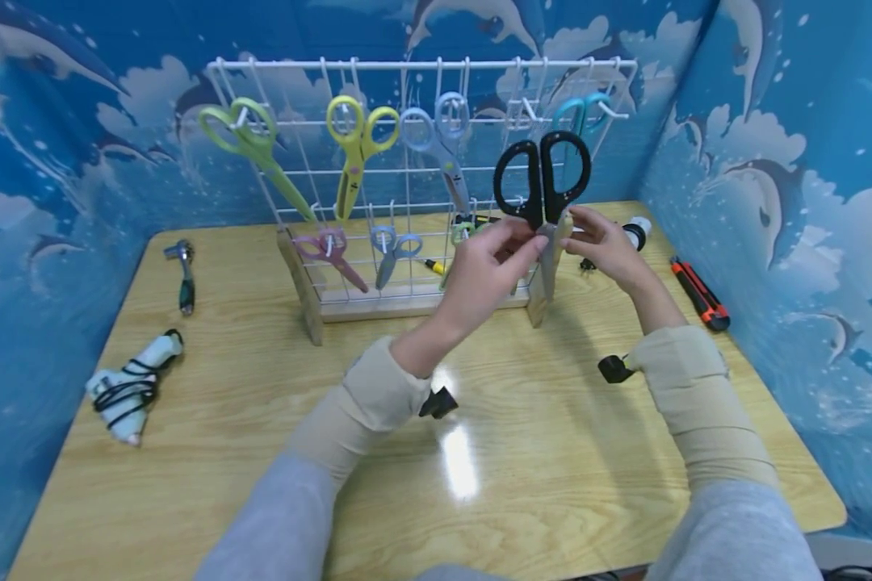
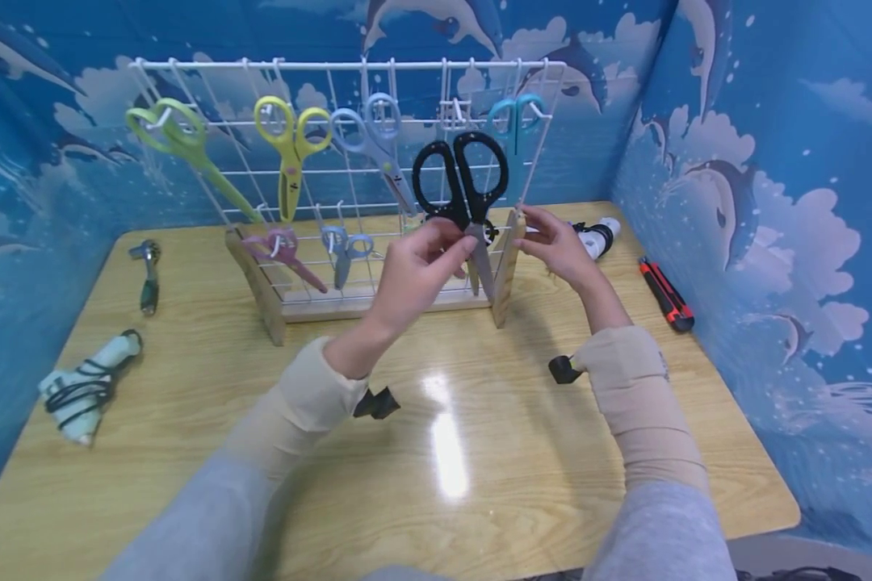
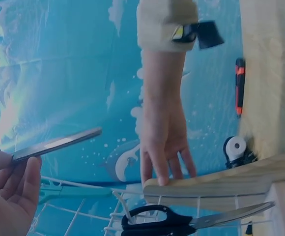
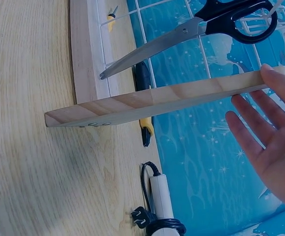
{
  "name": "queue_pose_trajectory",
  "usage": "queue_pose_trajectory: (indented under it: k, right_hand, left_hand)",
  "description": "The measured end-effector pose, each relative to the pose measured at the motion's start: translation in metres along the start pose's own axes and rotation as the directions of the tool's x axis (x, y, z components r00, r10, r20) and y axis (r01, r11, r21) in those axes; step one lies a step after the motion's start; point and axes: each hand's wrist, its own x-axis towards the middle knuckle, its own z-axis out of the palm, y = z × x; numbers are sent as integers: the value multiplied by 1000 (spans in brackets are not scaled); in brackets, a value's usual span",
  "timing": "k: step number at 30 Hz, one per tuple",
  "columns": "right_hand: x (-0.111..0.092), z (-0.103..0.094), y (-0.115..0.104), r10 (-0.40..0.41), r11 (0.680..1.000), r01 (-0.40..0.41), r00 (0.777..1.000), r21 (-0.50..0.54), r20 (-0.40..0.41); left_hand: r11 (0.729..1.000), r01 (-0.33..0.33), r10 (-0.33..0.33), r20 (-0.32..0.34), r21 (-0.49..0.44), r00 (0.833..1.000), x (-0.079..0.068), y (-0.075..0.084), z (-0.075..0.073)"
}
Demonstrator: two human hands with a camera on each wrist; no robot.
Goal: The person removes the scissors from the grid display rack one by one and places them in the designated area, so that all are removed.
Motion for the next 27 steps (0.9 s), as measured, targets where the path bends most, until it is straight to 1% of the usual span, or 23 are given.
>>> queue_pose_trajectory:
  k: [2, 4, 6, 7, 9, 10, 11, 13, 16, 18, 20, 22, 23, 25, 27]
  right_hand:
    - [0, 0, 1, -3, 1000, 3, 1000, 9, -5]
    - [-1, 1, 2, -3, 1000, 3, 1000, 17, -10]
    - [-1, 1, 2, 0, 1000, 1, 1000, 24, -17]
    - [-1, 1, 3, 1, 1000, -1, 1000, 28, -19]
    - [-2, 1, 3, 11, 1000, -10, 1000, 16, -26]
    - [-2, 1, 3, 14, 1000, -14, 1000, 14, -28]
    - [-2, 0, 3, 15, 1000, -15, 999, 11, -31]
    - [-2, 0, 3, 15, 1000, -15, 999, 11, -30]
    - [-2, 0, 2, 17, 1000, -17, 1000, 17, -23]
    - [-2, 0, 2, 15, 1000, -15, 1000, 23, -19]
    - [-2, 1, 2, 11, 999, -10, 1000, 31, -17]
    - [-2, 1, 2, 6, 999, -6, 1000, 35, -18]
    - [-2, 1, 2, 4, 999, -3, 1000, 37, -18]
    - [-2, 2, 2, 3, 999, -2, 1000, 39, -17]
    - [-2, 2, 1, 5, 999, -4, 1000, 40, -15]
  left_hand:
    - [999, 33, -32, 29, -31, 999, -11, 4, 0]
    - [993, 89, -84, 66, -74, 994, -21, 6, 1]
    - [981, 166, -154, 114, -97, 981, -31, 6, 1]
    - [970, 217, -201, 142, -113, 969, -35, 5, 2]
    - [940, 323, -298, 199, -110, 934, -43, -2, 5]
    - [922, 375, -345, 227, -102, 911, -46, -7, 7]
    - [899, 428, -394, 250, -95, 884, -49, -13, 10]
    - [848, 518, -472, 290, -110, 833, -55, -32, 17]
    - [774, 625, -567, 333, -98, 754, -65, -62, 29]
    - [726, 680, -611, 358, -100, 706, -71, -81, 38]
    - [680, 728, -654, 376, -87, 656, -78, -94, 45]
    - [642, 762, -680, 393, -90, 619, -83, -105, 51]
    - [625, 775, -692, 394, -90, 604, -85, -110, 55]
    - [597, 798, -713, 398, -89, 578, -89, -117, 61]
    - [571, 816, -732, 395, -89, 555, -92, -124, 67]
